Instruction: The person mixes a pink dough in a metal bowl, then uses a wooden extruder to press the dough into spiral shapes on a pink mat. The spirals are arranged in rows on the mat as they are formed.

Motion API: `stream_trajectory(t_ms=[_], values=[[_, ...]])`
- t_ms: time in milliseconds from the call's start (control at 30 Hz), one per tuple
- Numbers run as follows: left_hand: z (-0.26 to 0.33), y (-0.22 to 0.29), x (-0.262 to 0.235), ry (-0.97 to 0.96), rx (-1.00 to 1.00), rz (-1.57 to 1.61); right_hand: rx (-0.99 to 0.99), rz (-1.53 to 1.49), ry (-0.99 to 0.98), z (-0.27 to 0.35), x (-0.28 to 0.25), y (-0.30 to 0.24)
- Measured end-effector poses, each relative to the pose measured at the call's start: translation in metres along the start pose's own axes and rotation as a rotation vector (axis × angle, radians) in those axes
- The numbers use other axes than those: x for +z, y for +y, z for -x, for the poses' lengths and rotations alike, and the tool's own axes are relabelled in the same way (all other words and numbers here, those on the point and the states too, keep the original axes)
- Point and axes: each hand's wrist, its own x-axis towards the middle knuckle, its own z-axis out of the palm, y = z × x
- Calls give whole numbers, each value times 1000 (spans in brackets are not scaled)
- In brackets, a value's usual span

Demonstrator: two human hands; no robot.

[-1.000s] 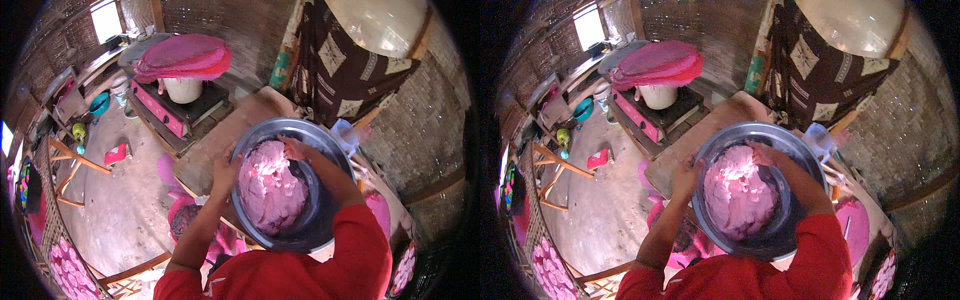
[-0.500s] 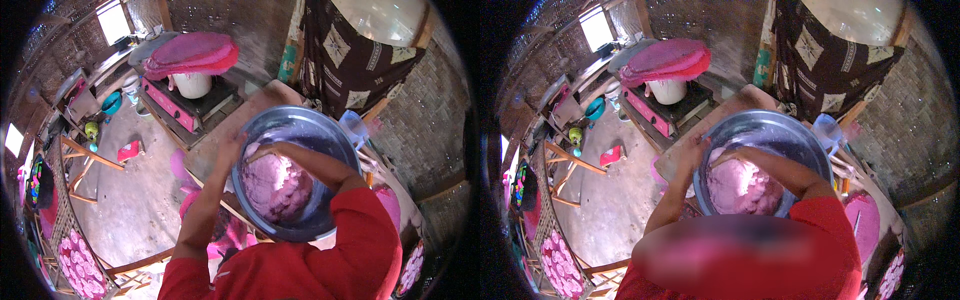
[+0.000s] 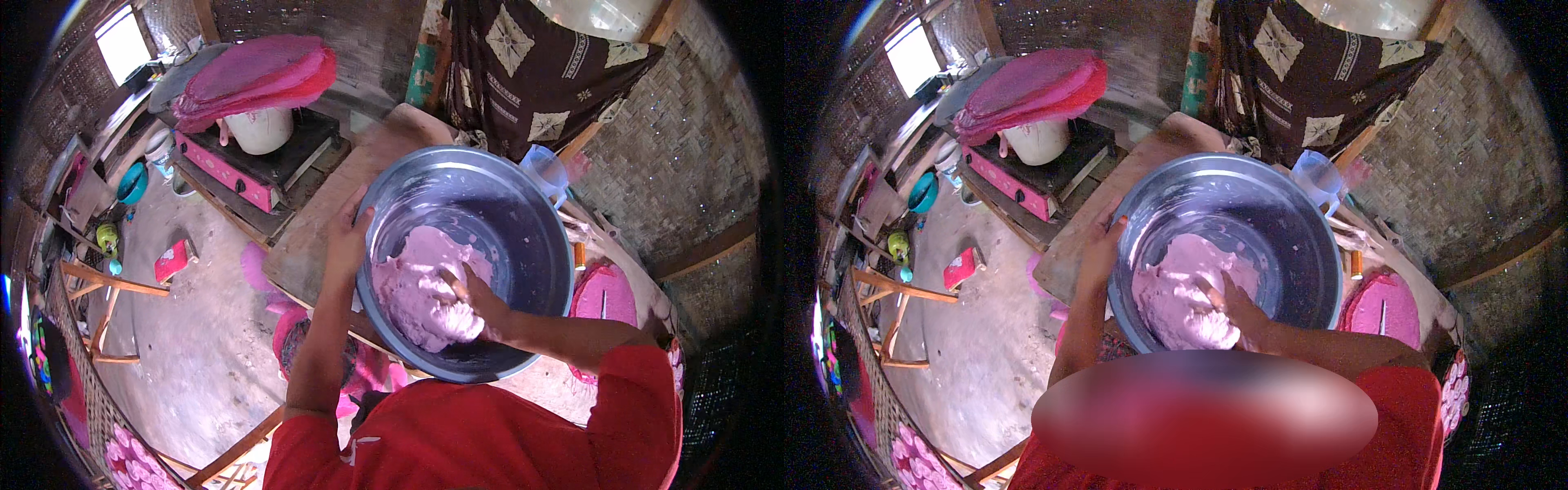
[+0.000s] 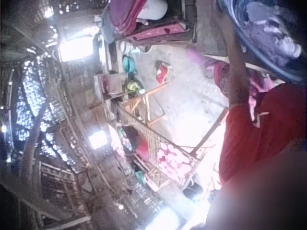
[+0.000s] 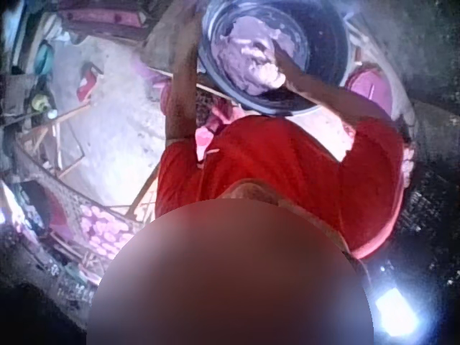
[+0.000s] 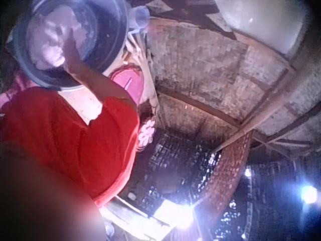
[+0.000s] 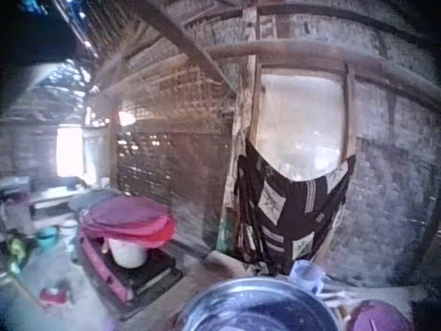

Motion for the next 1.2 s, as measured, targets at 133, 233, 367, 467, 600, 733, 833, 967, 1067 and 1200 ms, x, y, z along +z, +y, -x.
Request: stream_trajectory(t_ms=[133, 233, 367, 467, 600, 733, 833, 967, 1067, 1200], values=[[4, 7, 3, 17, -36, -27, 146, -286, -16, -67, -14, 27], [12, 22, 8, 59, 25, -213, 12, 924, 111, -115, -24, 30], [16, 37, 8, 3, 37, -443, -74, 1038, 138, -144, -28, 2], [14, 38, 5, -50, 35, -291, 139, 1177, -260, -131, -32, -42], [14, 32, 4, 2, 49, -338, -135, 1473, -674, -72, -18, -81], [14, 31, 6, 0, 93, -255, -88, 1443, -350, -7, 29, -47], [13, 32, 7, 30, -35, -348, -110, 1334, -131, -30, 32, -13], [9, 30, 7, 3, 130, -477, -314, 1310, 5, -85, 14, 24], [8, 27, 5, 50, 83, -438, -276, 1262, 24, -125, 4, 32], [8, 28, 3, 2, -50, -413, -151, 1408, -202, -133, 0, 12]])
